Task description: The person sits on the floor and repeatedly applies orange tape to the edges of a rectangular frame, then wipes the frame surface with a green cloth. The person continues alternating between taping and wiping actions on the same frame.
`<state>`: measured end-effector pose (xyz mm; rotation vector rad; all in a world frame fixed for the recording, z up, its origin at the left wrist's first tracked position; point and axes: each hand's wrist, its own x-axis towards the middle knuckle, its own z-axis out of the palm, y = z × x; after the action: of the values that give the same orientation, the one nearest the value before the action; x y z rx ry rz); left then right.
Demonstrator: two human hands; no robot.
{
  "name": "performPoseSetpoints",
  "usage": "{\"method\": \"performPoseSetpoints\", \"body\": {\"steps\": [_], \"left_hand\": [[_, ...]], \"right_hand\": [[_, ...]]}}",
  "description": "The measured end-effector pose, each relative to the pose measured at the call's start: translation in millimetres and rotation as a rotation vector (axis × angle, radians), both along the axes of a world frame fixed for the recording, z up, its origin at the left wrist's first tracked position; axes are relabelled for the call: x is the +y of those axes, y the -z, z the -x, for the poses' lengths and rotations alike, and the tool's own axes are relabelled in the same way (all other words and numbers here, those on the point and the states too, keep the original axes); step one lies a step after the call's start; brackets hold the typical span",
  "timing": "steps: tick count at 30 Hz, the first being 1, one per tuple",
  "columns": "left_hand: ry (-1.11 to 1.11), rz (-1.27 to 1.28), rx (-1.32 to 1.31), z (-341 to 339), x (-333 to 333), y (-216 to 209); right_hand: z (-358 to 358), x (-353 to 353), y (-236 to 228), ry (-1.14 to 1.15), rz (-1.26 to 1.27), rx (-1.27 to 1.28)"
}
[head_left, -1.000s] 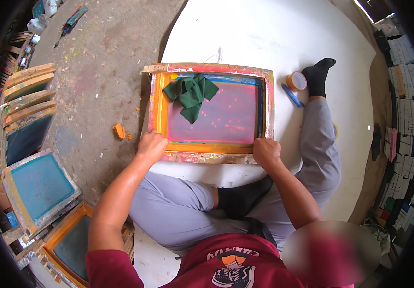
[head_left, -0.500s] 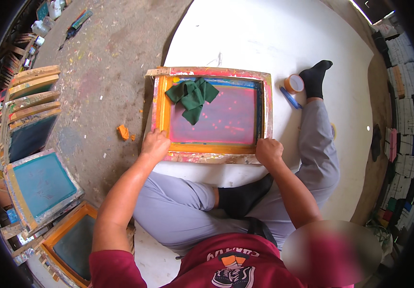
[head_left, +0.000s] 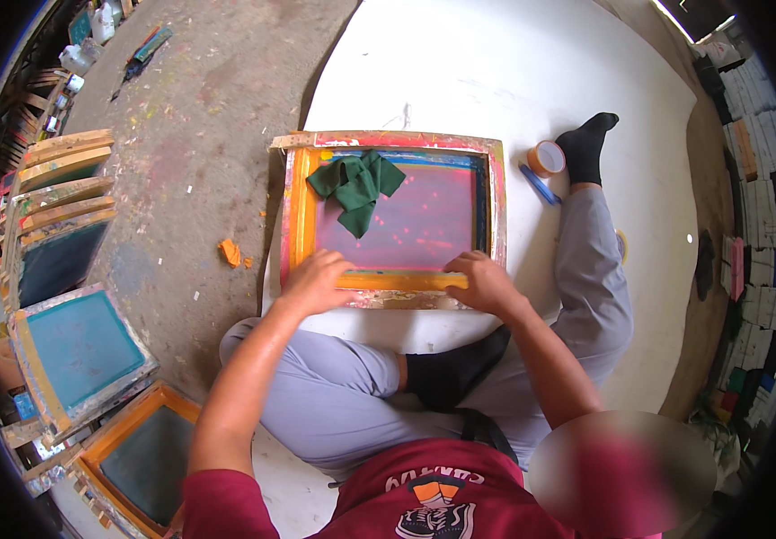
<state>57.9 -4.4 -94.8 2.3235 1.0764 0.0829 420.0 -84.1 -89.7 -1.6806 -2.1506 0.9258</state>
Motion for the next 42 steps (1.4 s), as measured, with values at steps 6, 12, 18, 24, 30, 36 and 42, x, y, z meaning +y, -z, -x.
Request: {"method": "performPoseSetpoints", "body": {"steps": [6, 12, 18, 24, 30, 36, 42], "left_hand": [[0.144, 0.102, 0.033, -34, -11, 23], [0.176, 0.098, 0.011, -15, -10, 34], [0.196, 0.025, 0.126, 15, -7, 26], [0.229, 0.010, 0.314, 36, 0, 12], [0.252, -0.123, 0.407, 42, -13, 7], [0.220, -0.244, 0.337, 45, -25, 3], [0.183, -0.097, 0.139, 16, -32, 23]], "right_hand": [[46, 14, 27, -0.142, 0.142, -0.036], [34, 4, 9, -0.170, 0.283, -0.197], [9, -12, 11, -0.168, 0.226, -0.252], [-1, -18, 11, -0.153, 0.227, -0.293], [2, -24, 13, -0.104, 0.244, -0.344], [15, -44, 23, -0.085, 0.049, -0.407], [80, -33, 35, -0.120, -0.120, -0.310]]}}
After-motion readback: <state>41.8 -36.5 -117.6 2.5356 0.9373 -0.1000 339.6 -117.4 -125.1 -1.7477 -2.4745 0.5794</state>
